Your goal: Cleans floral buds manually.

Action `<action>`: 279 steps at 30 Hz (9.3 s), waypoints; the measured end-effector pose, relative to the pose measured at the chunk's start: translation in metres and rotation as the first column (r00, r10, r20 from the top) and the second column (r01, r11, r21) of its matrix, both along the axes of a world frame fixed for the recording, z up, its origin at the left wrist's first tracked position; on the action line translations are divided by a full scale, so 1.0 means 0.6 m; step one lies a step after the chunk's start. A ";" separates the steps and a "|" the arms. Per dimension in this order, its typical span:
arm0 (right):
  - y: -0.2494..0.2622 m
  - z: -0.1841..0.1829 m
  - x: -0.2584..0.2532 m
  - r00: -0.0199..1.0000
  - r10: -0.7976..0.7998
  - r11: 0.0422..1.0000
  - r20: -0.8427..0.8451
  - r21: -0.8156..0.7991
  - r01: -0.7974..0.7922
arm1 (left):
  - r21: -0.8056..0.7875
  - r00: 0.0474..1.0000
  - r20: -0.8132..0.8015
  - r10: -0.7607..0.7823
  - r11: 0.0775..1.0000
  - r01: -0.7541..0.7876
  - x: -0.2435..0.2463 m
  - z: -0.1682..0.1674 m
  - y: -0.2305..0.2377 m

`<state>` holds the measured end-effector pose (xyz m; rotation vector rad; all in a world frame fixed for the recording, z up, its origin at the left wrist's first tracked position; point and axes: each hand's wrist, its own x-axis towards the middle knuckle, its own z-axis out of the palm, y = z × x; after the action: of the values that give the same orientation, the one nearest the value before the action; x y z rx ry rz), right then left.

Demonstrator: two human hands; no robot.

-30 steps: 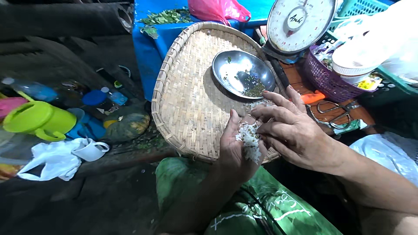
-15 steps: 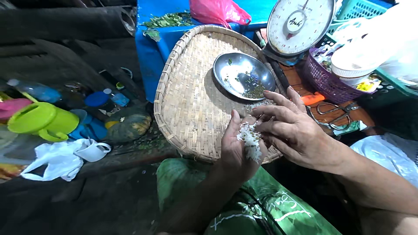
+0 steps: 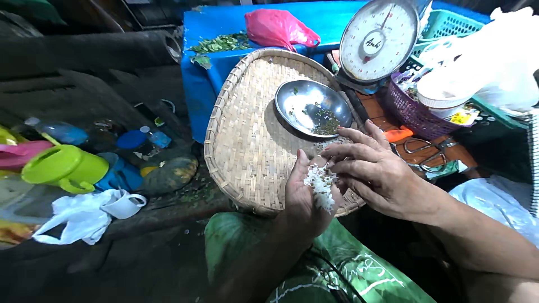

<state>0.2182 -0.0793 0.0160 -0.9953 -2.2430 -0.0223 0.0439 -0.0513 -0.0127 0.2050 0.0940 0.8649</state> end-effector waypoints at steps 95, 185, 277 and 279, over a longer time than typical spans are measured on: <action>-0.036 -0.012 -0.032 0.946 0.141 0.981 0.292 -0.168 -0.094 | 0.047 0.982 -0.137 0.131 0.991 -0.126 -0.015 0.002 -0.004; 0.003 -0.019 -0.020 0.996 0.034 0.999 -0.077 -0.025 -0.036 | 0.070 0.996 -0.068 -0.065 0.995 0.070 -0.008 -0.008 -0.005; -0.021 0.037 0.024 0.995 -0.035 0.995 0.094 -0.090 0.043 | 0.149 0.994 -0.082 0.072 0.987 -0.059 -0.001 -0.005 -0.001; -0.020 0.028 0.011 0.999 -0.011 0.998 0.048 -0.055 0.014 | 0.180 0.997 -0.065 0.046 0.983 -0.034 -0.004 -0.010 0.000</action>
<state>0.2247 -0.0914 0.0327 -1.0488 -2.2919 0.0107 0.0414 -0.0511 -0.0184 0.4027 0.0846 0.9068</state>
